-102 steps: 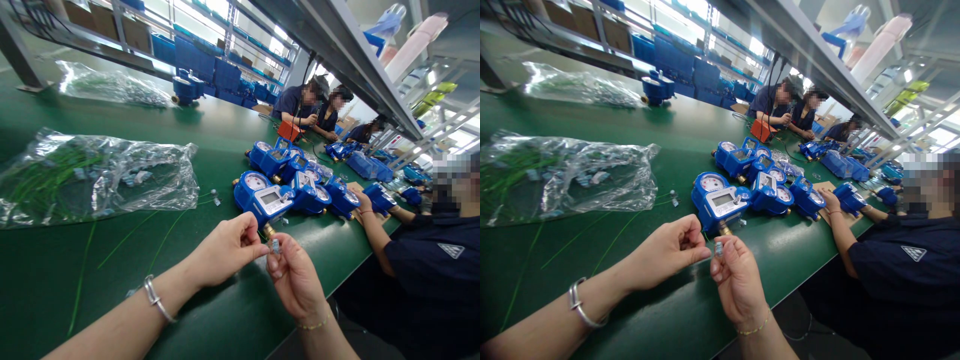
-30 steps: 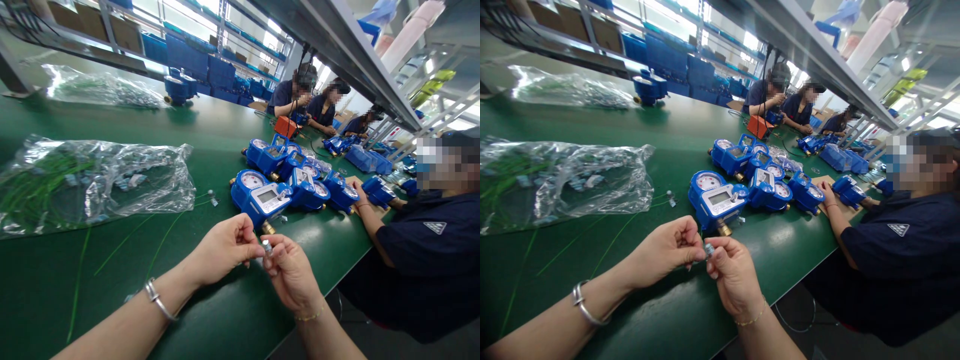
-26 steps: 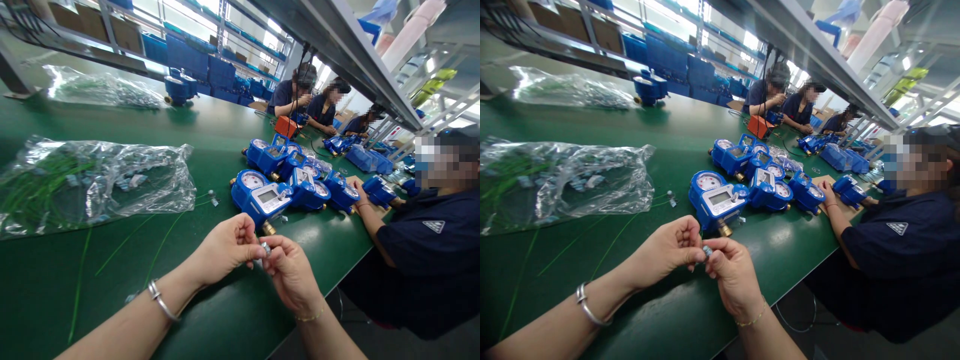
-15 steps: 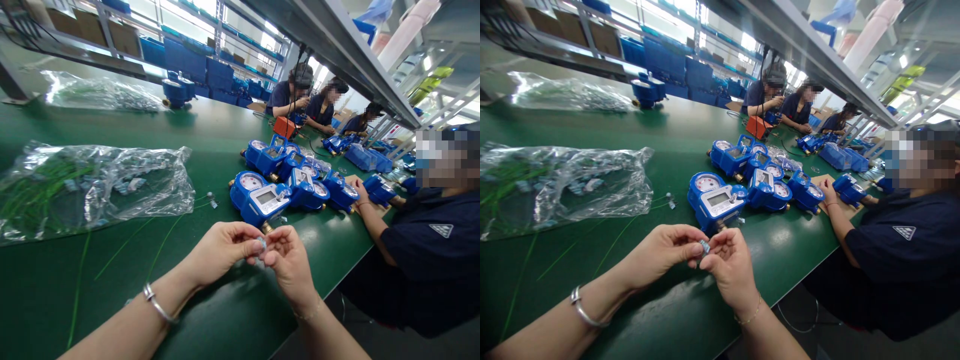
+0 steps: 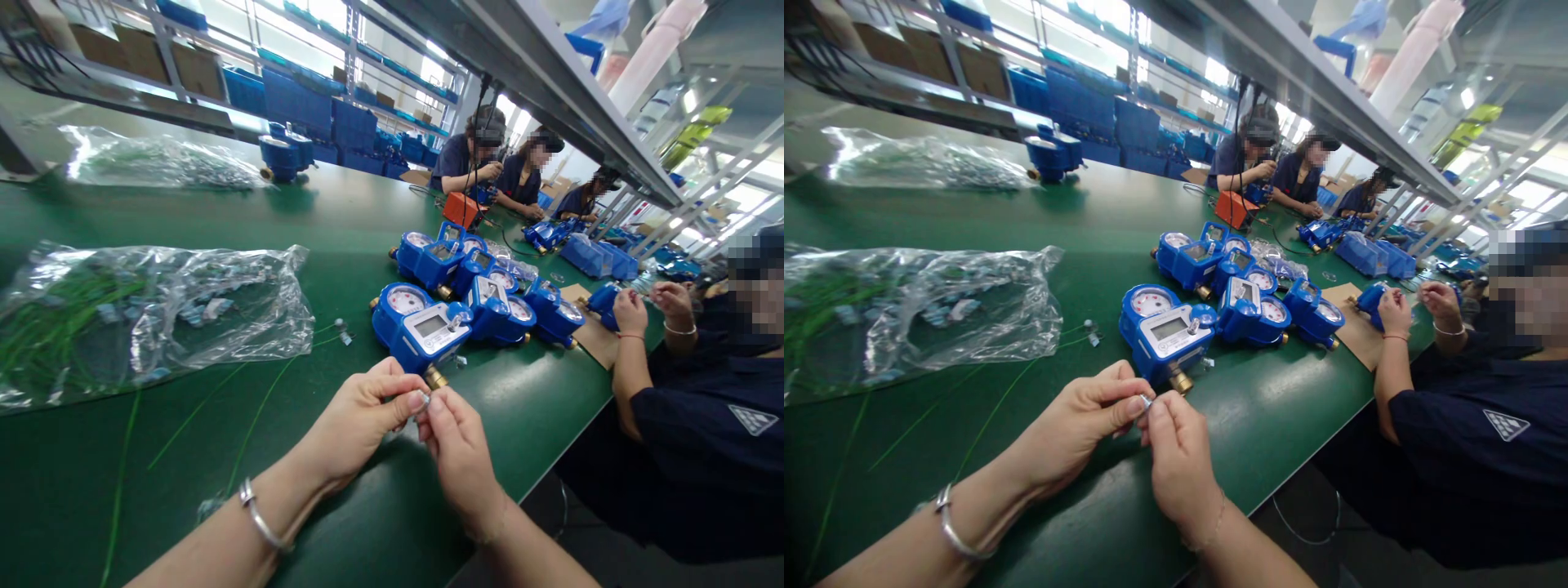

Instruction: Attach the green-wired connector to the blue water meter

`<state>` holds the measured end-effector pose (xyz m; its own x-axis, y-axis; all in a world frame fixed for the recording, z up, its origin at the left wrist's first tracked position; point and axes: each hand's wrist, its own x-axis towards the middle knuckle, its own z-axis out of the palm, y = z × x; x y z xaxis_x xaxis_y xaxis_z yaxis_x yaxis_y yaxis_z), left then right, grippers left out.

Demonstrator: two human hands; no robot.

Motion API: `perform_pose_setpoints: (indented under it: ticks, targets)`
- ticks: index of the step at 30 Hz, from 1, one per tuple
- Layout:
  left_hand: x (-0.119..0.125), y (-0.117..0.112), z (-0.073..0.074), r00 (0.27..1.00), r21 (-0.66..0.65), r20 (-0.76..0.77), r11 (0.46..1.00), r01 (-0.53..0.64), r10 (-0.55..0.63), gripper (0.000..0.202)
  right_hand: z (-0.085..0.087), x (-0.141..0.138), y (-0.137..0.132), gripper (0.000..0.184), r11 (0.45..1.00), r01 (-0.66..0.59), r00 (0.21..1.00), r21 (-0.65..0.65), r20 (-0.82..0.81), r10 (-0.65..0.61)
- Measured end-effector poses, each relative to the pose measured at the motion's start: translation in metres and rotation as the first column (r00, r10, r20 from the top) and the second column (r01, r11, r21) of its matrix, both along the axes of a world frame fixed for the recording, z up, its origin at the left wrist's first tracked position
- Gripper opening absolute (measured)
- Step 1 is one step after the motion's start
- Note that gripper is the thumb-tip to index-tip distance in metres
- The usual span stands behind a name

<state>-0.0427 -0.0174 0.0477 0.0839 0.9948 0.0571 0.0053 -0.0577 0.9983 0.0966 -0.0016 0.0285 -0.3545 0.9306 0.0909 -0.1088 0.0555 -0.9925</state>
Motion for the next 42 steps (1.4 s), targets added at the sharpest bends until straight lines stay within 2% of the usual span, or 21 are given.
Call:
perform_pose_setpoints:
  ticks: [2, 4, 5, 7, 9, 11, 13, 15, 17, 19, 21, 23, 26, 29, 31, 32, 34, 36, 38, 40, 42]
  targets:
    - [0.0, -0.001, 0.0, 0.998, 0.038, -0.064, 0.999, -0.006, 0.009, 0.022, 0.002, -0.003, -0.001, 0.028, 0.93, -0.174, 0.971, -0.325, -0.212, 0.108]
    - [0.0, -0.001, 0.001, 0.993, 0.064, -0.112, 0.998, -0.02, 0.028, 0.024, 0.003, -0.003, -0.003, 0.028, 0.891, -0.242, 0.957, -0.384, -0.243, 0.155]
    - [-0.001, 0.0, 0.001, 0.991, 0.069, -0.127, 0.997, -0.035, 0.044, 0.023, 0.002, -0.002, -0.003, 0.026, 0.937, -0.18, 0.978, -0.3, -0.154, 0.138]
    - [-0.001, 0.0, 0.001, 0.987, 0.071, -0.145, 0.995, -0.063, 0.072, 0.02, -0.001, 0.001, -0.004, 0.02, 0.997, 0.023, 0.992, 0.072, 0.121, -0.031]
    - [-0.001, 0.001, 0.0, 0.984, 0.072, -0.156, 0.994, -0.08, 0.091, 0.019, -0.005, 0.004, -0.003, 0.017, 0.894, 0.07, 0.918, 0.443, 0.321, -0.231]
    - [0.0, 0.001, -0.002, 0.982, 0.073, -0.164, 0.994, -0.082, 0.093, 0.019, -0.008, 0.004, -0.001, 0.017, 0.817, 0.037, 0.872, 0.576, 0.381, -0.308]
    - [0.0, 0.001, -0.003, 0.981, 0.077, -0.172, 0.994, -0.076, 0.088, 0.02, -0.008, 0.002, 0.001, 0.021, 0.896, 0.044, 0.91, 0.443, 0.352, -0.219]
    - [0.0, 0.0, -0.004, 0.982, 0.087, -0.177, 0.995, -0.057, 0.072, 0.022, -0.006, -0.001, 0.001, 0.027, 0.995, -0.02, 0.969, 0.099, 0.248, -0.005]
    - [-0.001, 0.0, -0.004, 0.983, 0.099, -0.168, 0.993, -0.059, 0.075, 0.022, -0.003, -0.002, 0.0, 0.029, 0.989, -0.1, 0.981, -0.106, 0.155, 0.116]
    - [-0.001, 0.001, -0.005, 0.984, 0.101, -0.147, 0.991, -0.083, 0.097, 0.019, -0.003, -0.002, -0.002, 0.027, 0.998, -0.039, 0.968, 0.052, 0.248, 0.025]
    - [-0.001, 0.001, -0.005, 0.985, 0.093, -0.132, 0.99, -0.103, 0.115, 0.018, -0.006, 0.0, -0.002, 0.024, 0.924, 0.041, 0.909, 0.38, 0.369, -0.193]
    - [-0.001, 0.002, -0.005, 0.985, 0.085, -0.133, 0.991, -0.102, 0.113, 0.018, -0.01, 0.002, -0.001, 0.022, 0.863, 0.041, 0.872, 0.503, 0.404, -0.277]
    - [-0.002, 0.002, -0.007, 0.985, 0.085, -0.145, 0.993, -0.08, 0.092, 0.019, -0.01, 0.0, 0.004, 0.027, 0.971, -0.016, 0.926, 0.239, 0.37, -0.075]
    - [-0.003, 0.003, -0.01, 0.987, 0.076, -0.128, 0.993, -0.085, 0.094, 0.019, -0.006, -0.004, 0.005, 0.032, 0.988, -0.147, 0.942, -0.047, 0.298, 0.154]
    - [-0.003, 0.003, -0.011, 0.987, 0.06, -0.107, 0.992, -0.11, 0.116, 0.019, -0.006, -0.005, 0.004, 0.031, 0.993, -0.107, 0.933, 0.045, 0.349, 0.085]
    - [-0.003, 0.003, -0.011, 0.987, 0.052, -0.099, 0.991, -0.12, 0.125, 0.02, -0.007, -0.005, 0.003, 0.029, 0.983, -0.054, 0.918, 0.175, 0.397, -0.02]
    - [-0.002, 0.003, -0.012, 0.987, 0.042, -0.083, 0.99, -0.135, 0.138, 0.021, -0.01, -0.004, 0.002, 0.026, 0.884, -0.004, 0.852, 0.467, 0.465, -0.241]
    - [-0.001, 0.003, -0.011, 0.989, 0.039, -0.065, 0.991, -0.129, 0.131, 0.021, -0.013, -0.003, 0.003, 0.026, 0.835, -0.019, 0.836, 0.55, 0.467, -0.289]
    - [-0.002, 0.003, -0.01, 0.993, 0.034, -0.04, 0.993, -0.109, 0.111, 0.021, -0.012, -0.003, 0.003, 0.029, 0.93, -0.026, 0.919, 0.366, 0.374, -0.122]
    - [-0.004, 0.003, -0.009, 0.995, 0.033, -0.02, 0.994, -0.101, 0.102, 0.022, -0.009, -0.006, 0.004, 0.03, 0.995, -0.103, 0.99, -0.012, 0.099, 0.104]
    - [-0.005, 0.004, -0.009, 0.993, 0.038, -0.028, 0.993, -0.115, 0.116, 0.022, -0.007, -0.009, 0.004, 0.029, 0.905, -0.285, 0.954, -0.316, -0.186, 0.235]
